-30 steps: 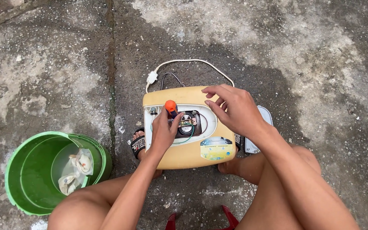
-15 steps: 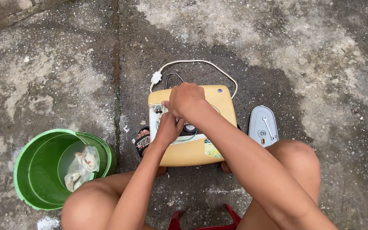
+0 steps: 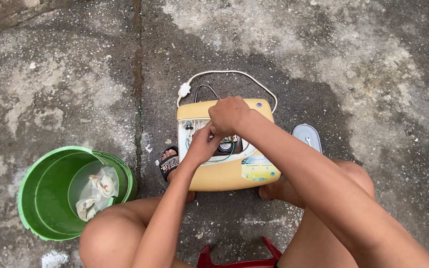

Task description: Reassembling the internal components and casing of a water heater using a screwdriver.

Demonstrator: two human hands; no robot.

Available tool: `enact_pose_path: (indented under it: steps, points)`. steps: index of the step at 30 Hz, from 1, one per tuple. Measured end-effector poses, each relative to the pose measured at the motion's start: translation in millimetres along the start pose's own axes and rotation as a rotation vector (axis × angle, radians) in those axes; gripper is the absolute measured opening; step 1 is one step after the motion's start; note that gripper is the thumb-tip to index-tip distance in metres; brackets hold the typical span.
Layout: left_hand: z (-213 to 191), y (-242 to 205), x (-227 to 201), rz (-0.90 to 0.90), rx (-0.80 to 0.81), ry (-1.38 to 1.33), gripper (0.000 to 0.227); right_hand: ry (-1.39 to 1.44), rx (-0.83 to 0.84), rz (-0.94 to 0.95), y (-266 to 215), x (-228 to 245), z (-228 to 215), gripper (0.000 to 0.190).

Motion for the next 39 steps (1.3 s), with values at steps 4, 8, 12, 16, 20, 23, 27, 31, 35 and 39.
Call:
enact_pose_path:
  steps: [4,8,12,16,20,23,27,31,35,39]
  points:
    - [-3.2,4.1,-2.9,-0.005,-0.012,-0.013,0.01,-0.097,-0.01,-0.093,-6.3,1.9,-1.6,0.038]
    - [-6.1,11.8,13.8,0.001,-0.007,-0.022,0.021,-0.326,0.002,-0.312,-3.4,16.0,7.1,0.027]
    - [-6.7,21.7,47.8,-0.021,0.053,-0.127,0.03,-0.629,-0.085,-0.532,-17.0,39.2,7.6,0.022]
    - [-9.9,9.6,12.7,0.075,-0.091,-0.032,0.016,-0.49,-0.042,-0.408,-39.0,30.6,-20.5,0.032]
    - [-2.5,10.4,11.1,0.079,-0.259,0.123,0.01,-0.134,-0.065,-0.026,-7.1,7.6,-2.0,0.039]
    - [-1.0,8.4,8.4,0.084,-0.343,0.163,0.008,-0.148,-0.12,-0.022,7.6,10.4,15.7,0.03]
    - [-13.2,6.7,-12.6,0.055,-0.161,0.082,0.014,-0.257,-0.157,-0.179,-1.3,16.4,16.2,0.03]
    - [-17.2,3.7,-15.9,0.059,-0.061,0.07,0.011,-0.33,-0.172,-0.302,-22.5,20.3,4.3,0.038]
    - [-23.8,-4.5,-24.8,0.138,-0.241,0.192,0.008,-0.385,-0.152,-0.459,-30.9,28.9,-3.6,0.035]
    - [-15.6,-7.3,-35.2,0.199,-0.48,0.264,0.027,-0.185,-0.163,-0.104,-14.8,15.7,-0.7,0.057]
Point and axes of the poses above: each hand's wrist, its own y-axis towards the middle knuckle, its own z-axis out of the palm, x = y × z, the point moved 4 cm from there along y, towards the middle knuckle, and after that the axes turned 2 degrees about -z, right-handed, at the moved point
